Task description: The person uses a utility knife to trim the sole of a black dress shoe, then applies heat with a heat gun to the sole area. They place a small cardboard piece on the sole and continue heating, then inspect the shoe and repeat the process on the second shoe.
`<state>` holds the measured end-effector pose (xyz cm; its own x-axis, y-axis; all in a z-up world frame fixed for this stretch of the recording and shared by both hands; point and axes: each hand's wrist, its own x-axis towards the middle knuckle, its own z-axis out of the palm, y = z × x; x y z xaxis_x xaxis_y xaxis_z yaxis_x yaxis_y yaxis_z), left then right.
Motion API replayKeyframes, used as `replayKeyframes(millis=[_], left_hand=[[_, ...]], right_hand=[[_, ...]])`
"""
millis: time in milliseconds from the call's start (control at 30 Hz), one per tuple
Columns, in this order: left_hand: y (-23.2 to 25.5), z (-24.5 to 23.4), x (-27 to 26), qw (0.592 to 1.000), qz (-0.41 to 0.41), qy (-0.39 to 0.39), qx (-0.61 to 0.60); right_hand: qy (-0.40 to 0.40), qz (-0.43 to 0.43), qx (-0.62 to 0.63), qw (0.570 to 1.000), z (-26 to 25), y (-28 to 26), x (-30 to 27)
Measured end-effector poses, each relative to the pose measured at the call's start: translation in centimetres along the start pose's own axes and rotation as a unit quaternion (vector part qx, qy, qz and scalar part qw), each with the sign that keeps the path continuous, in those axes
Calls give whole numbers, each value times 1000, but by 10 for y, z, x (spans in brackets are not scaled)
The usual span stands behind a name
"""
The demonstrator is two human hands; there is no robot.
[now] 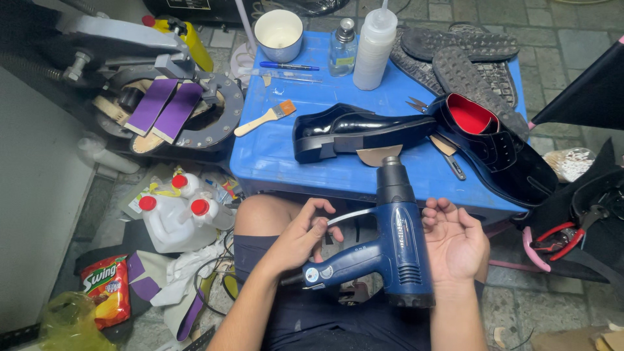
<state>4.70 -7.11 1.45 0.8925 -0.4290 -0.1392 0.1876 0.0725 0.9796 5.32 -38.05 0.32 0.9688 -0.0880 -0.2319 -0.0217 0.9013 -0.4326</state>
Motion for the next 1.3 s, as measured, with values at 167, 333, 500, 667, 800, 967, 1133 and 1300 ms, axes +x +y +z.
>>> replayKeyframes(millis=[167, 333, 500, 667, 800, 967, 1133, 1300], left_hand=[[-4, -9, -10, 999, 16, 14, -25], [-8, -19, -19, 999, 10, 25, -29], [-14, -21, -25, 999, -4, 35, -29], [-23, -20, -28, 999, -13, 37, -34], [-28, -14, -27, 999, -18, 27, -42], [-29, -2, -17, 999, -28, 3, -41], [-21, 8, -6, 999, -44, -9, -26], [-11, 15, 6, 998, -51, -16, -15]], right_hand=[[-10, 20, 5, 1000, 9, 14, 3], [-2, 30, -8, 1000, 19, 26, 2], [-2, 42, -3, 999, 19, 33, 0], [4, 51, -7, 999, 10, 36, -1], [8, 48, -10, 999, 1, 32, -5], [24, 25, -13, 999, -12, 18, -11], [30, 6, -17, 999, -20, 5, -14], [37, -7, -10, 999, -16, -7, -13]])
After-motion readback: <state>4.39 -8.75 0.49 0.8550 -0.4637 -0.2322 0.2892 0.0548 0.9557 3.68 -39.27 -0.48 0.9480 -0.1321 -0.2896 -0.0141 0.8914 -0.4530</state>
